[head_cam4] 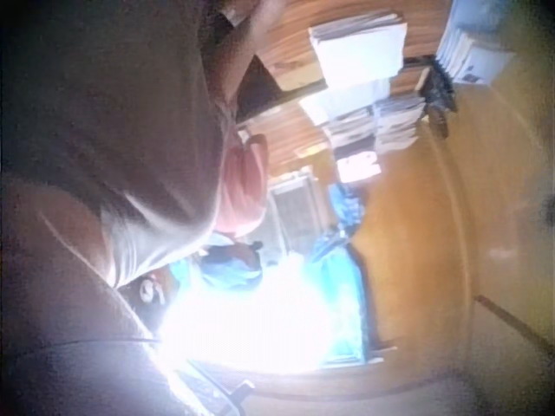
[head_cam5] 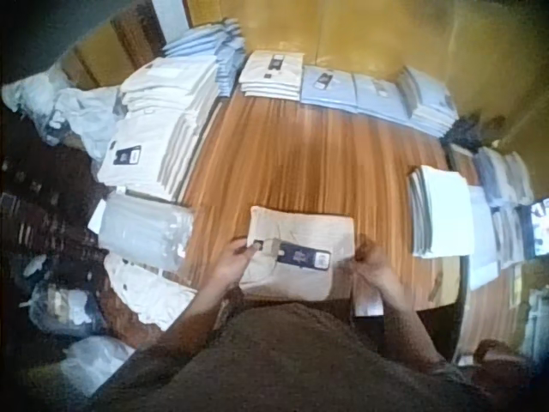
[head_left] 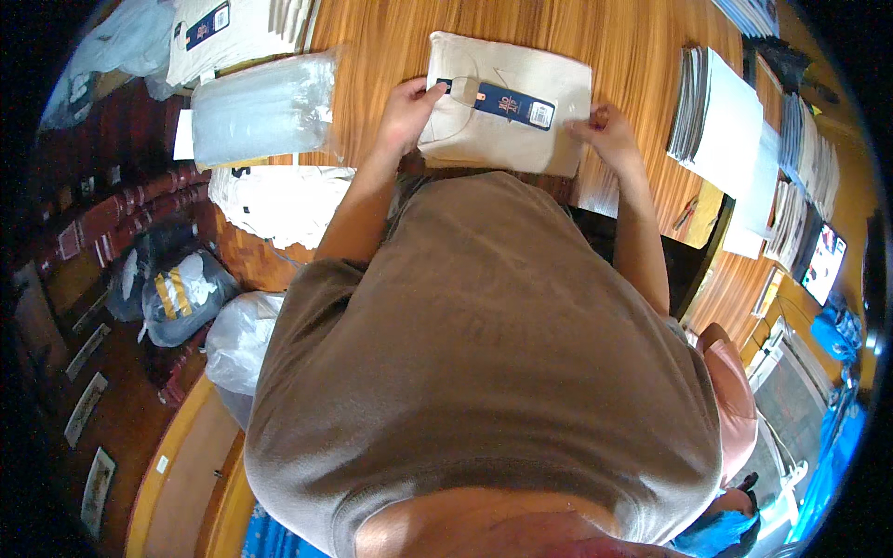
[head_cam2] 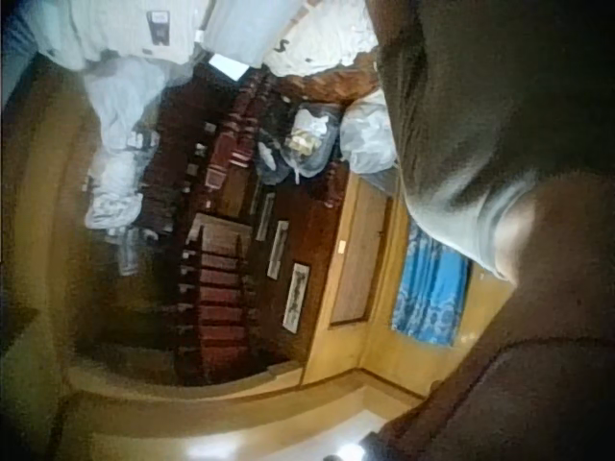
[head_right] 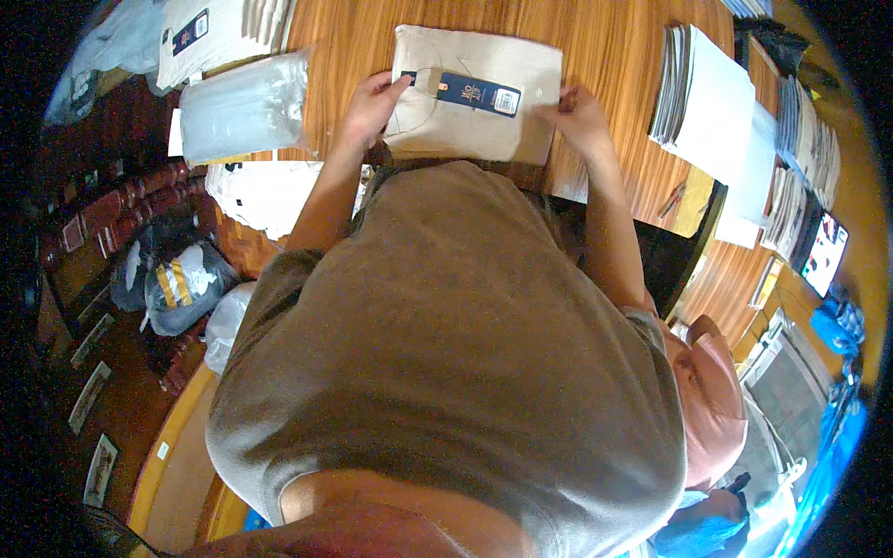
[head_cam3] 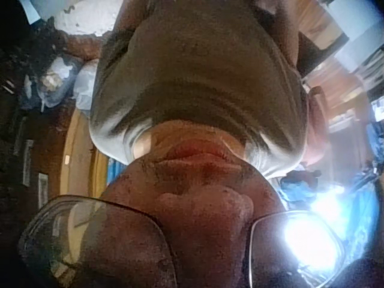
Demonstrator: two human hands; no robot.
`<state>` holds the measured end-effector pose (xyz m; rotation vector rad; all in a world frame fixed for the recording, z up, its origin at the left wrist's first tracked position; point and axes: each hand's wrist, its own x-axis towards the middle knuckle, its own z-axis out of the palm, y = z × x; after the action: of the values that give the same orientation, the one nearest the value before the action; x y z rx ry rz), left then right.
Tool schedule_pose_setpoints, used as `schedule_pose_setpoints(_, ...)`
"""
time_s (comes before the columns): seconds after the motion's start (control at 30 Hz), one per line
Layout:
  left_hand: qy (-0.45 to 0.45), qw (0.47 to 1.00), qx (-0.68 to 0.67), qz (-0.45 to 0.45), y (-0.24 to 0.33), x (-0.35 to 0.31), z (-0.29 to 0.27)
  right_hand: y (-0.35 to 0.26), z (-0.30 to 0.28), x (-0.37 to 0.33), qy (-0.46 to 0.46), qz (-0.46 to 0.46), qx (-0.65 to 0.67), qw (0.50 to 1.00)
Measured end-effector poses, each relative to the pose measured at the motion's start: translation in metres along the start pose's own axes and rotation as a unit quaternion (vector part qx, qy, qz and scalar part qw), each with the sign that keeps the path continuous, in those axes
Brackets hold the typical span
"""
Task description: The person places shirts into clear plastic bags, seals the bags by hand, and stacks them into organized piles on a wooden desk.
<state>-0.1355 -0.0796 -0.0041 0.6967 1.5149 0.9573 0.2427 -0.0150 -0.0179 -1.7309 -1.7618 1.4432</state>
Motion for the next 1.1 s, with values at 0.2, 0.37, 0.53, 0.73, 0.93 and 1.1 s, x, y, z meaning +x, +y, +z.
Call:
schedule_pose_setpoints(0.2, -0.152, 0.975, 0.109, -0.118, -0.028, -0.081, 0.01, -0.084, -0.006, 0.035, 0.262, -0.155, -0.163, 0.938)
schedule_pose_setpoints(0.37, -0.084, 0.974, 0.205, -0.041, -0.007, -0.089, -0.029, -0.033, -0.009, -0.029, 0.253, -0.074, -0.132, 0.956)
schedule_pose_setpoints(0.53, -0.128, 0.967, 0.209, 0.074, -0.014, -0.063, 0.0, -0.011, 0.016, -0.083, 0.08, 0.034, 0.045, 0.995)
schedule_pose_setpoints(0.73, -0.135, 0.971, 0.197, -0.004, -0.014, -0.073, 0.005, -0.014, 0.024, -0.11, 0.082, 0.063, 0.053, 0.993)
schedule_pose_setpoints(0.93, -0.16, 0.972, 0.163, -0.052, -0.024, -0.072, 0.003, -0.005, 0.047, -0.122, 0.038, 0.081, 0.163, 0.983)
schedule_pose_setpoints(1.1, -0.188, 0.95, 0.25, 0.0, -0.022, -0.064, 0.008, 0.01, 0.052, -0.116, 0.003, 0.058, 0.072, 0.996)
